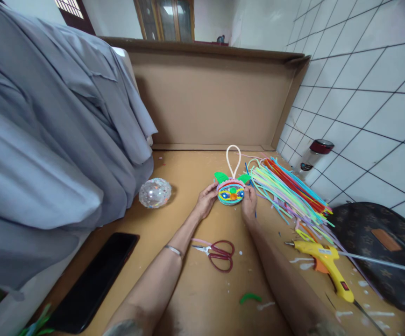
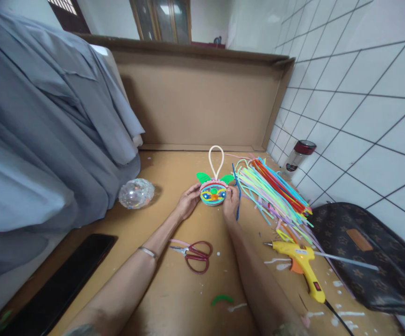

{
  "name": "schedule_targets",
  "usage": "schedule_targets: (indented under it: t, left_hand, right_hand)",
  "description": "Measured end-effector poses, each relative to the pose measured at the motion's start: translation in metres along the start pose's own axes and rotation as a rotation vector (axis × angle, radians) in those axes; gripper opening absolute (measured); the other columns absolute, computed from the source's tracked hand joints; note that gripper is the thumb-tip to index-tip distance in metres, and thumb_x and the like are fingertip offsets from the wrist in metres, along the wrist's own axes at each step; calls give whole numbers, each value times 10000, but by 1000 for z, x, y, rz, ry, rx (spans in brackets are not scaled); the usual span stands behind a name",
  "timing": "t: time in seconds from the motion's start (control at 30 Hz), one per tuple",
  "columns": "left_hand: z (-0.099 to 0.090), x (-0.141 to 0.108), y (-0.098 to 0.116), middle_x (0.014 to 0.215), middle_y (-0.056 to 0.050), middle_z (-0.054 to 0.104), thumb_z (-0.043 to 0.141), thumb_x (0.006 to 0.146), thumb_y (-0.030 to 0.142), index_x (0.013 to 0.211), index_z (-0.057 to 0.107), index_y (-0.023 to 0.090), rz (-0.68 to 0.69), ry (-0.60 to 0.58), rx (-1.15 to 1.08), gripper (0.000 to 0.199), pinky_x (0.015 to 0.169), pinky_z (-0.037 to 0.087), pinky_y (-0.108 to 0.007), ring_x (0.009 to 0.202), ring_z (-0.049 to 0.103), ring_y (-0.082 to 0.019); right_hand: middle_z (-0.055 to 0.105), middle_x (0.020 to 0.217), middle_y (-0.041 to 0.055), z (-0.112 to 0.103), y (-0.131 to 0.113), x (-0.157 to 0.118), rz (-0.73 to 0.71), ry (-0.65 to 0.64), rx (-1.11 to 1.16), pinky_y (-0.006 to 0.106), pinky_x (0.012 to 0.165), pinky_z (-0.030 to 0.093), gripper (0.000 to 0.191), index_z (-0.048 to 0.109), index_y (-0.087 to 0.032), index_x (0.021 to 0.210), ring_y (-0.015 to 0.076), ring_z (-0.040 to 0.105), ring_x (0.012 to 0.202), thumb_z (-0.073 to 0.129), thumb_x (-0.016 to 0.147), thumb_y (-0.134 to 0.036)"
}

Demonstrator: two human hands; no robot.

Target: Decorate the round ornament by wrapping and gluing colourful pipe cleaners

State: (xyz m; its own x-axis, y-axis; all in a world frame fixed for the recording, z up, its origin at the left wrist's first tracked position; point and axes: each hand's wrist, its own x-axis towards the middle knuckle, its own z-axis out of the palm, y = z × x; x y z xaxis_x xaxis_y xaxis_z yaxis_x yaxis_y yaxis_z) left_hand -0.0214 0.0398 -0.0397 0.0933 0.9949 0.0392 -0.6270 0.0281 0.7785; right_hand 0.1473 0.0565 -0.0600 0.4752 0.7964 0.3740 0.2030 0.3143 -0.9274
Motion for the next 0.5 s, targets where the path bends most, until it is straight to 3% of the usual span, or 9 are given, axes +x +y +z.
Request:
schedule_targets:
  t: [0.5]
  left_hand:
    - [2,0,-1,1032,-78,757,903,534,302,992,719,181,19,25,15,507,1017,424,-404,1037,664,-244]
  right_hand:
    - [641,915,48,0,1,-1,4,-16,4,385,895,452,344,606,-215,876,213,556,901,439,841,-514]
